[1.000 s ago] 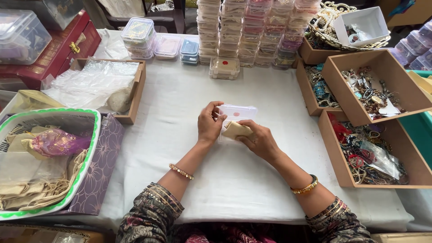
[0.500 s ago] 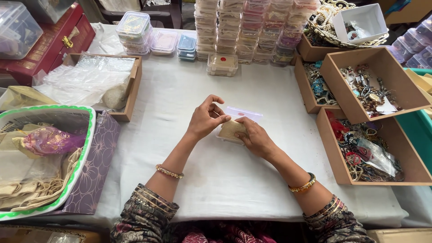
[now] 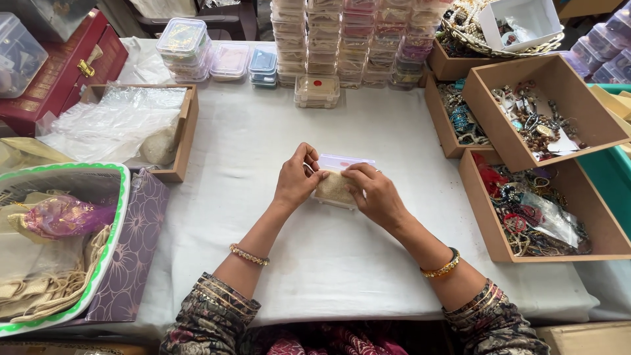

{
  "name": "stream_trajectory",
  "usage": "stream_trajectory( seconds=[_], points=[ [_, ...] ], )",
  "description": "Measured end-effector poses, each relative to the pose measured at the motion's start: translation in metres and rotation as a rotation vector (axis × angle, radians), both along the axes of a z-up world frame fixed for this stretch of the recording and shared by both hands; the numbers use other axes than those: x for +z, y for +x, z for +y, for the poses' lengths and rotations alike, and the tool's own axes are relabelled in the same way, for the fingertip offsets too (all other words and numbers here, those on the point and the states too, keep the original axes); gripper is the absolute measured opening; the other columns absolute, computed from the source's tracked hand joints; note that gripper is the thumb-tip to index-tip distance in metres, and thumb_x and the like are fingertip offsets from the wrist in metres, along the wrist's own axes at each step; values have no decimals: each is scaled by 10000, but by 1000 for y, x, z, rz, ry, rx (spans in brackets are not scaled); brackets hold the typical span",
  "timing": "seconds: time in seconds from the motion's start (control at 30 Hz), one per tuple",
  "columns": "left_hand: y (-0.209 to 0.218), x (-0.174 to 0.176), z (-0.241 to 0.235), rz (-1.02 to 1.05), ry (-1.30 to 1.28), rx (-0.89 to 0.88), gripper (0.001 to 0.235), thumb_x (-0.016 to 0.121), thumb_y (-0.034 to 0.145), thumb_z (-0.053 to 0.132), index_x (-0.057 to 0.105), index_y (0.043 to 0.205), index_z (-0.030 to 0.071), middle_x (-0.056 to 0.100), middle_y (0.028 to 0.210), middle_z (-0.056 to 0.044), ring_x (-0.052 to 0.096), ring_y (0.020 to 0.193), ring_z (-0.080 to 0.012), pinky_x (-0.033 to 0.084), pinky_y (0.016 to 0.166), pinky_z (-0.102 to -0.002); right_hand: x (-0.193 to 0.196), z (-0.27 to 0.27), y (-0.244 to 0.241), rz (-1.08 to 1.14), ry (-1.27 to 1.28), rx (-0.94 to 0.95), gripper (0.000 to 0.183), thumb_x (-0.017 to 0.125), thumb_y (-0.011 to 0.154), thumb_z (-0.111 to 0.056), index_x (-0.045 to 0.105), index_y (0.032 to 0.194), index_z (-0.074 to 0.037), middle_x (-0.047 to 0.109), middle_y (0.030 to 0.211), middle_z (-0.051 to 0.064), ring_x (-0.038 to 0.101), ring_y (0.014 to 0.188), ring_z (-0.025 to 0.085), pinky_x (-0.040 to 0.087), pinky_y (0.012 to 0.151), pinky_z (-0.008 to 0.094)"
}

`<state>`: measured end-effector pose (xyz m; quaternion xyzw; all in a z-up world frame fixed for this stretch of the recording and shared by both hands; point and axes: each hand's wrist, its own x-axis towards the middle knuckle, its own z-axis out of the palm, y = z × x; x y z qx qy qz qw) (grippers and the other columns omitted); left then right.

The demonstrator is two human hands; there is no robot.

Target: The person picks up a beaded bracelet and places it into a small clear plastic bag, sealing it. They then place the bagged bracelet into a small beige cloth pouch and tie it closed. Finally, they place the pouch into a small plastic container and stack it with others.

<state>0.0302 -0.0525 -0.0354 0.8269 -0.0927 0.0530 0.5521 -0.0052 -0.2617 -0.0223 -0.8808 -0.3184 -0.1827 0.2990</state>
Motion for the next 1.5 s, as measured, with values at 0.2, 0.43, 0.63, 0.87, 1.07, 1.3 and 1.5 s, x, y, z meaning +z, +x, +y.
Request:
stream_trajectory(
  seconds=[0.2,0.43,0.63,0.87,1.07,1.3,1.5],
  points=[
    [-3,-4,-6,-90,71,22,313,853,806,152,560,895,84,683,780,-10,673,640,-108,565,620,-281,-3,-7,4,-43,-91,-91,130,734,903,-91,751,1020,-36,736,987,82,730,827,269,599,750,381],
    [-11,-4,-11,-323,233,-34,47,752,844,79,718,849,46,682,879,-75,702,712,-237,568,667,-352,-6,-2,1,-114,-183,-128,134,723,854,-53,756,981,-28,709,981,87,669,918,259,586,790,371],
    [-16,-7,-19,-433,503,-82,116,700,887,127,738,831,33,643,947,-103,647,853,-272,529,770,-405,-3,-2,-1,-145,-300,-162,108,734,811,-59,765,914,-54,696,896,55,646,869,249,579,753,372],
    [-21,1,-19,-393,880,-55,138,658,899,154,761,865,68,613,1060,-57,531,1065,-221,461,899,-393,-14,-4,1,-66,-291,-237,41,700,877,-26,730,876,-54,690,871,47,678,786,213,581,674,361],
    [-17,2,-10,-332,712,-29,112,748,826,202,774,850,96,607,1025,-62,532,1061,-243,475,884,-401,-13,-11,5,-164,-325,-145,118,705,805,0,763,865,-82,740,881,30,704,780,217,588,690,368],
    [9,-18,6,-113,340,3,316,815,771,164,669,1045,105,630,1055,-28,572,1031,-210,525,934,-355,8,-17,-2,-285,-20,-179,131,696,891,-10,785,951,-85,774,951,39,718,784,165,588,691,317],
    [14,-14,18,-94,-79,-168,656,642,722,61,540,1362,160,667,1218,-8,557,1113,-176,466,982,-364,60,-2,-15,-667,111,-285,458,775,778,-244,657,1078,81,714,1033,226,652,949,321,563,782,415]
  ],
)
